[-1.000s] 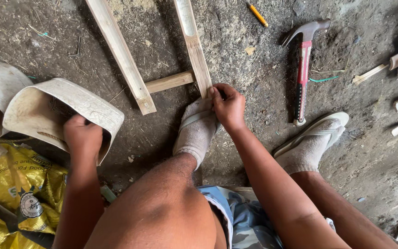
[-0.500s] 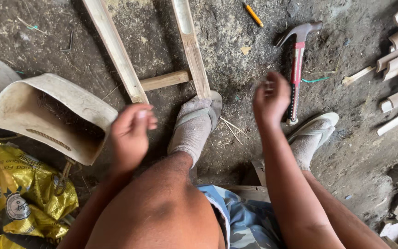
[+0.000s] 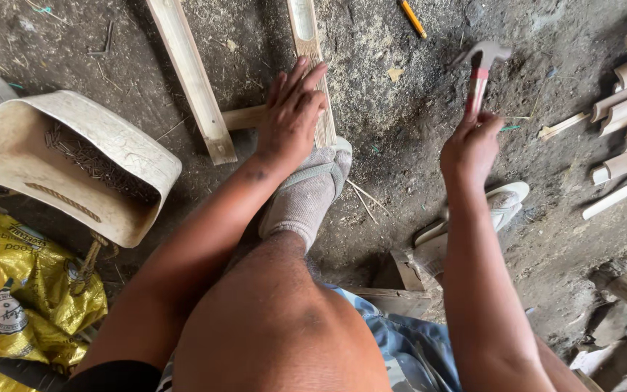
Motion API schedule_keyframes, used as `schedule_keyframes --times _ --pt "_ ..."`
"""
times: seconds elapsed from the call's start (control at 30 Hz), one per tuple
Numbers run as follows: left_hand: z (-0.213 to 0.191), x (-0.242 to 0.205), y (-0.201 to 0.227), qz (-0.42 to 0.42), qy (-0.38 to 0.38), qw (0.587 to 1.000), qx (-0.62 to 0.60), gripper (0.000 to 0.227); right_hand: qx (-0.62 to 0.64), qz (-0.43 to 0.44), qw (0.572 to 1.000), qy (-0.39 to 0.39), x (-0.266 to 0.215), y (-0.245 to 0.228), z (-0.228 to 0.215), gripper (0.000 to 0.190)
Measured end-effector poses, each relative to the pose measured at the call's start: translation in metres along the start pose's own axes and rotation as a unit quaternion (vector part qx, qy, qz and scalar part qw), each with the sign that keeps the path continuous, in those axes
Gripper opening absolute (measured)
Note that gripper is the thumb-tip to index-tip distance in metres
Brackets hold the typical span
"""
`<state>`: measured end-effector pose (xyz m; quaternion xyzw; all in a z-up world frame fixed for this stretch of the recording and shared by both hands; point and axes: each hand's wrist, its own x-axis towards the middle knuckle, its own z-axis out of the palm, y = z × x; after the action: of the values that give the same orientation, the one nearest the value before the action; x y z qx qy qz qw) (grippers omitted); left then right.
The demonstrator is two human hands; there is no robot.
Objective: The person assembles a wooden frame by hammering nails into wooden slats. They use a hammer to secure the pieces together and occasionally adjust the frame's position.
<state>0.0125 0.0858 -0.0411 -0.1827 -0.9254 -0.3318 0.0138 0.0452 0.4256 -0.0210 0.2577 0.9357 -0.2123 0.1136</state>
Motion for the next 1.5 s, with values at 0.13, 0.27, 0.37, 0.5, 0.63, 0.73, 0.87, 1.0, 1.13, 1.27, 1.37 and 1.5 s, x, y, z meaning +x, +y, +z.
schedule_keyframes --times 0.13,0.27,0.37,0.5,0.63,0.73,0.87,1.0,1.13,1.27,1.37,1.5 --pt "0.01 -0.003 -0.008 -0.037 -0.04 0.999 -0.007 0.015 0.403 0.105 0.897 -0.148 -0.054 -0.051 -0.027 0.029" --pt "0.006 -0.002 -0.009 -0.051 -0.053 0.997 -0.039 0.015 0.424 -0.014 0.879 -0.218 -0.096 -0.093 -0.028 0.036" --pt "0.0 0.002 -0.003 -0.049 -0.042 0.997 -0.046 0.012 0.403 -0.042 0.878 -0.256 -0.122 -0.104 -0.018 0.044" --pt "-0.004 -0.003 -0.001 -0.066 -0.068 0.995 -0.023 0.017 0.364 -0.177 0.888 -0.219 -0.146 -0.101 -0.004 0.05" --pt "-0.002 0.004 0.003 -0.06 -0.038 0.997 -0.016 0.018 0.272 -0.183 0.925 -0.19 -0.139 -0.106 0.018 0.05" --pt "-0.005 0.007 0.003 -0.065 -0.037 0.997 -0.025 0.019 0.292 -0.179 0.921 -0.185 -0.138 -0.105 0.019 0.049" --pt "-0.01 0.007 0.001 -0.039 -0.02 0.998 -0.048 0.014 0.355 -0.219 0.891 -0.177 -0.147 -0.095 0.014 0.047" --pt "-0.011 0.01 0.003 -0.032 -0.013 0.999 -0.03 0.013 0.229 -0.144 0.945 -0.182 -0.127 -0.094 0.037 0.045" --pt "-0.011 0.012 -0.003 -0.031 -0.033 0.999 -0.028 0.014 0.254 -0.038 0.949 -0.184 -0.11 -0.102 0.04 0.032" --pt "-0.016 0.01 -0.009 0.006 -0.054 0.998 0.006 0.013 0.226 0.017 0.954 -0.194 -0.086 -0.135 0.054 0.026" --pt "-0.017 0.012 -0.009 -0.013 0.031 0.999 -0.011 0.027 0.27 0.019 0.94 -0.208 -0.081 -0.14 0.06 0.02" --pt "-0.001 0.022 -0.013 -0.246 0.042 0.958 -0.142 0.033 0.271 0.031 0.938 -0.214 -0.081 -0.131 0.07 0.021"
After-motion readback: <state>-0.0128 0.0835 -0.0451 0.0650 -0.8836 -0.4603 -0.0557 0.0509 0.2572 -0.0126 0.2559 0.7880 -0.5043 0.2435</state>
